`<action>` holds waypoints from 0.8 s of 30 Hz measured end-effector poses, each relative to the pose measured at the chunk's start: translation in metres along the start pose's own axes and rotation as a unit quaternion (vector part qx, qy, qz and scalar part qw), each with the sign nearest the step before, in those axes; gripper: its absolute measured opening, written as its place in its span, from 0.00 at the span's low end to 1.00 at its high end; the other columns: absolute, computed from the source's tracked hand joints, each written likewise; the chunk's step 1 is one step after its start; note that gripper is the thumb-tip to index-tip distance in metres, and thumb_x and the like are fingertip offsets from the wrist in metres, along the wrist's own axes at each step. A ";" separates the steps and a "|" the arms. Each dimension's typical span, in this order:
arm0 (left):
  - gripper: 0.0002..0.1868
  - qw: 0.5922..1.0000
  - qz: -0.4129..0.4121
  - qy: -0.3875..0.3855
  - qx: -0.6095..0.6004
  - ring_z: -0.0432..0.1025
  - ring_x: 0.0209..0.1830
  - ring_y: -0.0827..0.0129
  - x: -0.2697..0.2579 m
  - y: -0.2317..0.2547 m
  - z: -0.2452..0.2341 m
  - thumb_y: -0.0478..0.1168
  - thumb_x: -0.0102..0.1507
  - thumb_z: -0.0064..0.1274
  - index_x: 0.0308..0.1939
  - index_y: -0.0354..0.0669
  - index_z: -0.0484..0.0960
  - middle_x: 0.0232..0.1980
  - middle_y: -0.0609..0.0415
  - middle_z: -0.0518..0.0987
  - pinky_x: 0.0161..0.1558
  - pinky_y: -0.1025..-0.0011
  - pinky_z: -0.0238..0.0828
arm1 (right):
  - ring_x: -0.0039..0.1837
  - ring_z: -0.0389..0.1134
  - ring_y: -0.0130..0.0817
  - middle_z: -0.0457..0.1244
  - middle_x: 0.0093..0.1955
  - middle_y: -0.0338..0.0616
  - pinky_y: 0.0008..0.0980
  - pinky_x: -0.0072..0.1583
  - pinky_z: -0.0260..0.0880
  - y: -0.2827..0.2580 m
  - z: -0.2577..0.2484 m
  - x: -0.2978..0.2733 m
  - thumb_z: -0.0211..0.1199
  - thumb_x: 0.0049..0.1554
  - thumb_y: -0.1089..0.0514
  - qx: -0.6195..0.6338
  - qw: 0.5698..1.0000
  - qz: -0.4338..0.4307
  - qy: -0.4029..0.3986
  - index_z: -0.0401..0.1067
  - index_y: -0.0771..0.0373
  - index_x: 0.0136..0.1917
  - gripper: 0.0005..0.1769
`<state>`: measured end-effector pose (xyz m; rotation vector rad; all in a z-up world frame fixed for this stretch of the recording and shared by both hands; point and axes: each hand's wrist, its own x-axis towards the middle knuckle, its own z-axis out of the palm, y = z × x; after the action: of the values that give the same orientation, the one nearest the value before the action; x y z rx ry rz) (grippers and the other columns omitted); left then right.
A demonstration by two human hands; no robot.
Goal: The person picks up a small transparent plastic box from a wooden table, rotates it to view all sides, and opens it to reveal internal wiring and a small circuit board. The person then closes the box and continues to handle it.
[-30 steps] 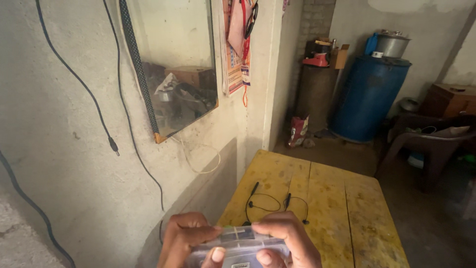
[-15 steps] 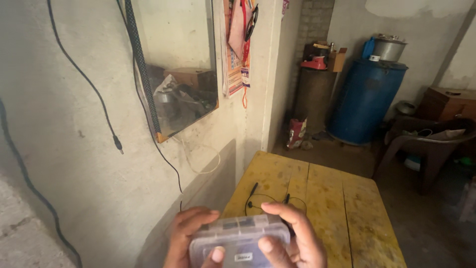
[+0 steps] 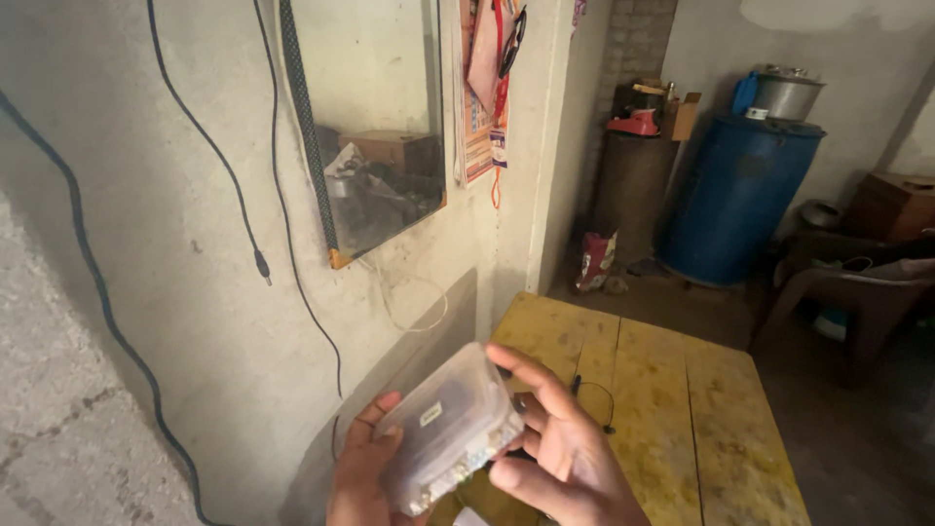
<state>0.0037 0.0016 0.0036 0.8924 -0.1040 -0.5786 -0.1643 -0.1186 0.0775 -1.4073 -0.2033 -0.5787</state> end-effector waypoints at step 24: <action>0.33 0.982 0.097 -0.129 -0.103 0.77 0.40 0.59 -0.035 0.020 -0.009 0.57 0.66 0.52 0.69 0.41 0.71 0.55 0.42 0.81 0.33 0.63 0.77 | 0.43 0.71 0.25 0.67 0.45 0.38 0.26 0.44 0.72 -0.019 0.031 0.031 0.60 0.60 0.54 -0.096 0.975 -0.035 0.198 0.70 0.63 0.70 0.25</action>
<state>-0.0145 0.0359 0.0183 0.5950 -0.3558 -0.5095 -0.1414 -0.0979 0.1141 -1.4418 0.1258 -0.9426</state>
